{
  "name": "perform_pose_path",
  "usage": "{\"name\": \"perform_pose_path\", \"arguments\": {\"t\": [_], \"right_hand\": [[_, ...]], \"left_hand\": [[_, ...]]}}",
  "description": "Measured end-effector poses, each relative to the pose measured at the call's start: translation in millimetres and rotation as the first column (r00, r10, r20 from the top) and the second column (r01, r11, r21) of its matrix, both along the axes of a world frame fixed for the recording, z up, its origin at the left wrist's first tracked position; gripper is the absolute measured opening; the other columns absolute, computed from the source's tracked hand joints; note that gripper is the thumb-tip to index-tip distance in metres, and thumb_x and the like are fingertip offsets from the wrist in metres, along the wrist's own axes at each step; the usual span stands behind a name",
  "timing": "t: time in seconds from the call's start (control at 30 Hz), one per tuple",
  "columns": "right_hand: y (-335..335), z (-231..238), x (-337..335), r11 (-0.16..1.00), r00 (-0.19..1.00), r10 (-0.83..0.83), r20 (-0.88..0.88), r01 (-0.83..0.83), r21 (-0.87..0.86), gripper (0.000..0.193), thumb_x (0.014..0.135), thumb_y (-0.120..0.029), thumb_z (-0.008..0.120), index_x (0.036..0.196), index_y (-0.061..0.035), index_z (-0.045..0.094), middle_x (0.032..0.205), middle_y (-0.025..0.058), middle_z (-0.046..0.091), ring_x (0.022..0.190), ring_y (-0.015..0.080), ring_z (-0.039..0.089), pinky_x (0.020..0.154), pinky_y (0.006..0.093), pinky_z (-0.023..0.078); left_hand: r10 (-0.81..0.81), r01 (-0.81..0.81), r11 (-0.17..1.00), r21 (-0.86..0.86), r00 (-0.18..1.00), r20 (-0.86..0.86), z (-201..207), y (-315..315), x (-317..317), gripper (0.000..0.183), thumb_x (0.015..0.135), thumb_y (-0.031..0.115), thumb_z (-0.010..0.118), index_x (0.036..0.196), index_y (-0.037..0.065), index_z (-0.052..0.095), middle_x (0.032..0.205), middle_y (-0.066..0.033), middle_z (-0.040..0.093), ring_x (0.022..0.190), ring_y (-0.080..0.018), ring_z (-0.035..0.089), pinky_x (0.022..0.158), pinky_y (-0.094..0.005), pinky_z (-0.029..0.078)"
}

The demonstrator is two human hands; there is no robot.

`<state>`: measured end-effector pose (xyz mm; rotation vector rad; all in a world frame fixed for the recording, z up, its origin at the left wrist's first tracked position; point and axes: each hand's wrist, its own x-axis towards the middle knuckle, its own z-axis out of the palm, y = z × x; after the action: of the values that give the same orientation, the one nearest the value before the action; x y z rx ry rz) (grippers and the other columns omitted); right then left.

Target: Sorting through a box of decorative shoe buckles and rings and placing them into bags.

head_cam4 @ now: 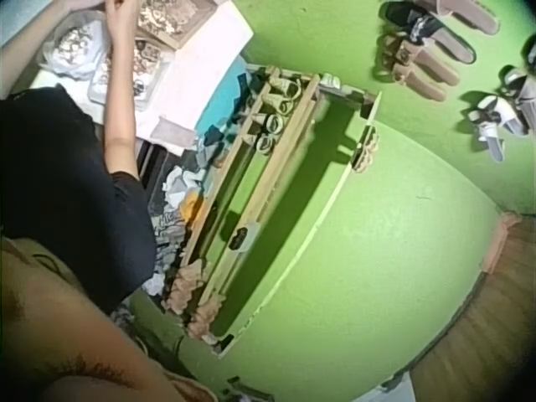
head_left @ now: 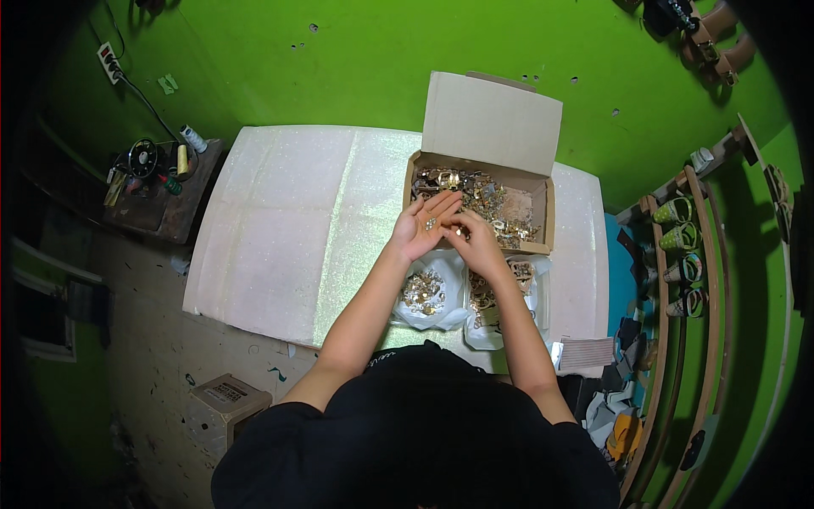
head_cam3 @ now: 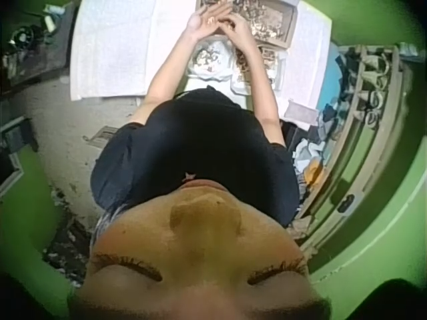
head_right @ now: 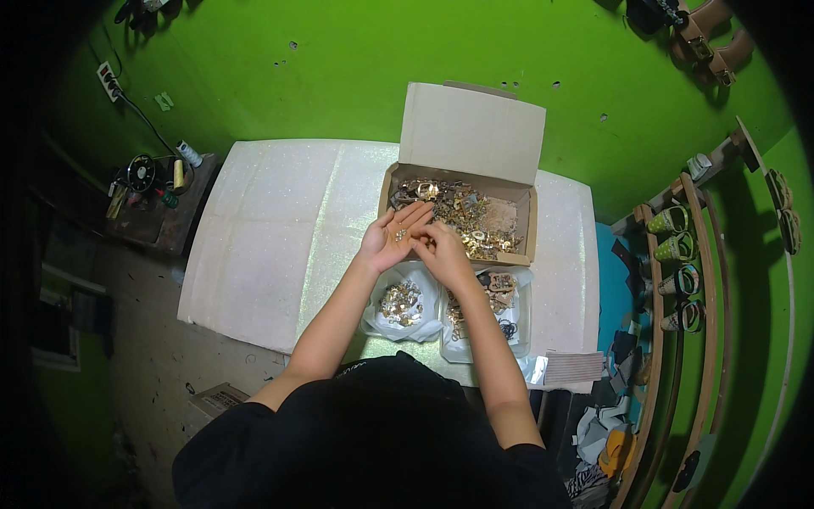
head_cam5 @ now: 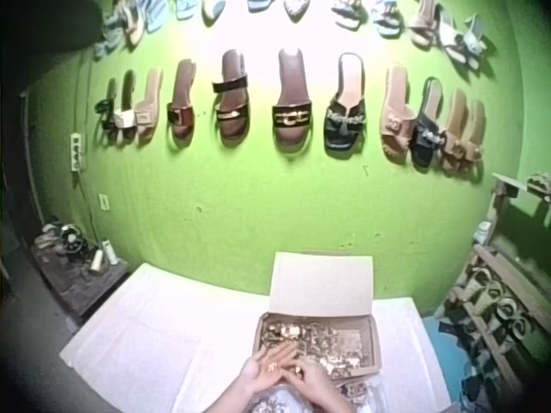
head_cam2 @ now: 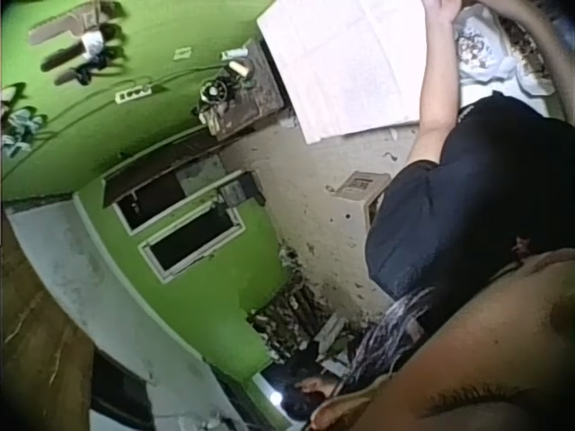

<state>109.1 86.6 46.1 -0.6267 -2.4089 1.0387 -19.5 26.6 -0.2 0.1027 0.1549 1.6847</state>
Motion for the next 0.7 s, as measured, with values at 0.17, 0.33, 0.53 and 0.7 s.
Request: {"name": "perform_pose_path", "arguments": {"t": [0.17, 0.33, 0.53, 0.7], "right_hand": [[-5, -1, -17, 0.98, 0.999, -0.015, -0.046, 0.024, 0.195, 0.019, 0.071, -0.01, 0.058, 0.089, -0.0043, 0.06, 0.083, 0.0118, 0.053, 0.075, 0.0262, 0.054, 0.066, 0.0336, 0.044], [-6, -4, -23, 0.963, 1.0, 0.012, 0.009, -0.015, 0.268, 0.018, 0.068, -0.009, 0.059, 0.085, -0.0064, 0.059, 0.082, 0.0115, 0.051, 0.078, 0.0292, 0.053, 0.065, 0.036, 0.044], [-6, -11, -26, 0.939, 0.998, 0.032, -0.048, -0.013, 0.344, 0.014, 0.067, -0.01, 0.06, 0.076, -0.0016, 0.055, 0.08, 0.0121, 0.05, 0.073, 0.0309, 0.053, 0.06, 0.0378, 0.043], [-3, -9, -24, 0.978, 0.995, 0.015, -0.095, 0.005, 0.206, 0.014, 0.068, -0.008, 0.059, 0.077, 0.0, 0.054, 0.077, 0.0119, 0.053, 0.068, 0.0272, 0.053, 0.061, 0.0345, 0.043]], "left_hand": [[-0.009, 0.009, 1.0, 0.0, 0.998, -0.058, -2, 3, 2, 0.048, 0.09, 0.03, 0.018, 0.123, -0.004, 0.03, 0.129, -0.016, 0.032, 0.118, -0.0256, 0.032, 0.099, -0.0361, 0.025], [-0.003, 0.003, 1.0, 0.002, 0.997, -0.082, -2, 2, -1, 0.049, 0.09, 0.029, 0.016, 0.124, -0.004, 0.028, 0.13, -0.016, 0.029, 0.119, -0.0258, 0.032, 0.1, -0.0359, 0.024], [0.007, -0.007, 1.0, 0.006, 0.997, -0.082, -8, 2, -3, 0.049, 0.09, 0.029, 0.016, 0.125, -0.004, 0.027, 0.131, -0.0165, 0.029, 0.119, -0.0261, 0.031, 0.1, -0.0359, 0.023], [0.012, -0.011, 0.999, 0.033, 1.0, -0.023, -10, 3, -3, 0.049, 0.09, 0.029, 0.017, 0.125, -0.004, 0.026, 0.131, -0.0165, 0.028, 0.119, -0.0264, 0.03, 0.101, -0.0363, 0.023]]}}
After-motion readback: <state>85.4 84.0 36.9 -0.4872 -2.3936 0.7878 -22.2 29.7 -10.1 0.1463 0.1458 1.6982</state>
